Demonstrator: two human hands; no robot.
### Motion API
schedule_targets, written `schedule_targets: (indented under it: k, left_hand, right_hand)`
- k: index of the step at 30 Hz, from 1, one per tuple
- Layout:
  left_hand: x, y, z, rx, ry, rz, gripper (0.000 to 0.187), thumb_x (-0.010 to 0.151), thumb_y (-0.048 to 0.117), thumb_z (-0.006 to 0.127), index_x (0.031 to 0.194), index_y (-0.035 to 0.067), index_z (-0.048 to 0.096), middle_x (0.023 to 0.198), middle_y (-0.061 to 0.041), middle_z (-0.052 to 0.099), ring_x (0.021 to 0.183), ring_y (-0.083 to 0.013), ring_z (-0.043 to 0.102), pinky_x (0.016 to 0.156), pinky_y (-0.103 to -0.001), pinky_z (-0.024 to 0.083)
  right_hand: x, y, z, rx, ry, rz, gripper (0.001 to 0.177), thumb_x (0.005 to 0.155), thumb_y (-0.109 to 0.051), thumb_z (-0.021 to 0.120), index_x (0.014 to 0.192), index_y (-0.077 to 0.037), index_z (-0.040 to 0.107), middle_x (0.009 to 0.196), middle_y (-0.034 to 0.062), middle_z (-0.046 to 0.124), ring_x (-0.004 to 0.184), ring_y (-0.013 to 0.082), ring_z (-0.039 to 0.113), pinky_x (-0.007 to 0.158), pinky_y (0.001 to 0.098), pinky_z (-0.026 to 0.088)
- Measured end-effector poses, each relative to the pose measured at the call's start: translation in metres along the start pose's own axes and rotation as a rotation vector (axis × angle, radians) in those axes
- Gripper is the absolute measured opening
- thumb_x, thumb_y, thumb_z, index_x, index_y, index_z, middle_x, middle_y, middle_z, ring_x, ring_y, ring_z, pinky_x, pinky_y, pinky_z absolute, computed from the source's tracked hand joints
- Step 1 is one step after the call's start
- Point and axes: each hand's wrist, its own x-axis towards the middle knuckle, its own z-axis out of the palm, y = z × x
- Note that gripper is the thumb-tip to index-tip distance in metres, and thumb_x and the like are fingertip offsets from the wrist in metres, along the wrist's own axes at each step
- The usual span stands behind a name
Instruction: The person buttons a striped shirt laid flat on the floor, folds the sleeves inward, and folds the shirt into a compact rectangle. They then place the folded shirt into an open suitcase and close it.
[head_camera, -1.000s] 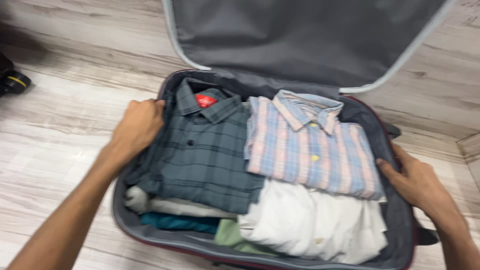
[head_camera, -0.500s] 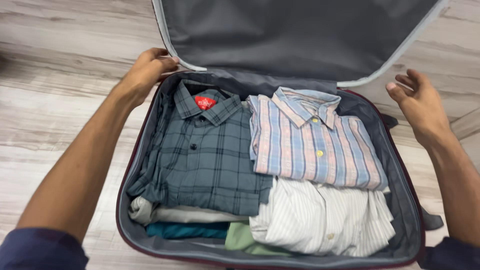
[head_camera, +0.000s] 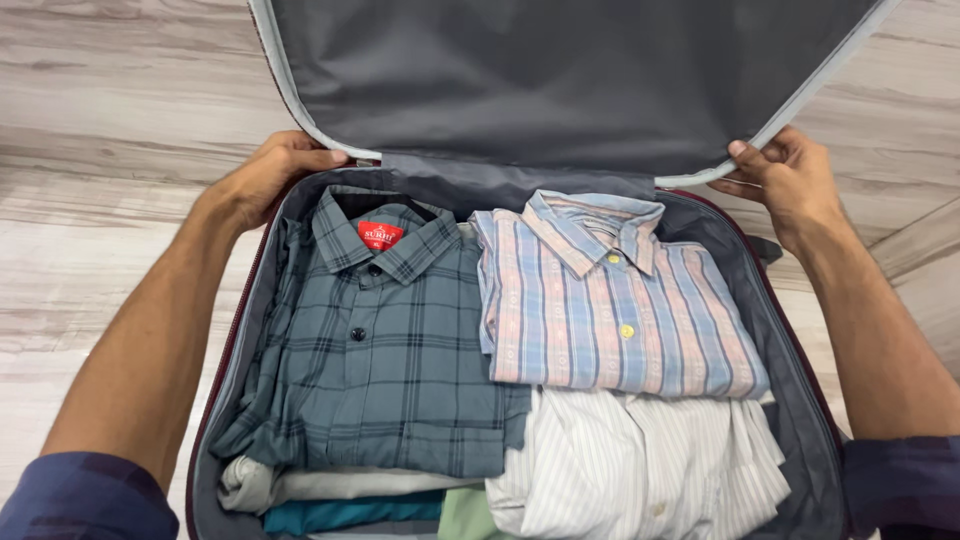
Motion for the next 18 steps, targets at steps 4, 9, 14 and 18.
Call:
schedule_targets:
  k: [4, 9, 14, 18]
  left_hand:
    - [-0.021, 0.008, 0.002, -0.147, -0.103, 0.139, 0.038, 0.098, 0.014, 0.047, 0.130, -0.003, 0.060, 0.121, -0.015, 0.072, 0.108, -0.0207, 0.070, 0.094, -0.033, 0.060]
    - [-0.048, 0.018, 0.011, -0.135, -0.043, 0.088, 0.042, 0.104, 0.024, 0.037, 0.133, 0.002, 0.058, 0.133, -0.016, 0.065, 0.118, -0.0224, 0.066, 0.101, -0.033, 0.056]
    - [-0.072, 0.015, -0.001, -0.068, -0.092, 0.086, 0.041, 0.108, 0.020, 0.037, 0.142, 0.002, 0.054, 0.137, -0.017, 0.062, 0.122, -0.0261, 0.059, 0.102, -0.039, 0.049]
    - [-0.078, 0.013, -0.007, -0.214, -0.196, 0.128, 0.045, 0.103, 0.009, 0.041, 0.146, 0.004, 0.050, 0.140, -0.012, 0.060, 0.126, -0.0192, 0.059, 0.108, -0.031, 0.050]
  right_hand:
    - [-0.009, -0.001, -0.005, 0.061, -0.012, -0.036, 0.022, 0.100, 0.000, 0.060, 0.122, 0.003, 0.058, 0.108, 0.0098, 0.069, 0.103, 0.0244, 0.074, 0.091, 0.0386, 0.059]
    - [-0.030, 0.002, -0.023, -0.145, -0.036, 0.000, 0.027, 0.105, -0.008, 0.064, 0.124, 0.011, 0.063, 0.123, 0.0231, 0.069, 0.117, 0.0261, 0.068, 0.108, 0.0403, 0.053]
    - [-0.073, -0.010, -0.066, -0.416, -0.285, -0.119, 0.037, 0.103, -0.015, 0.053, 0.135, -0.001, 0.064, 0.140, 0.0168, 0.065, 0.127, 0.0251, 0.060, 0.109, 0.0423, 0.047]
    - [-0.090, -0.037, -0.076, -0.498, -0.276, 0.009, 0.040, 0.100, -0.022, 0.051, 0.134, -0.007, 0.067, 0.139, 0.0115, 0.068, 0.133, 0.0247, 0.060, 0.112, 0.0422, 0.047]
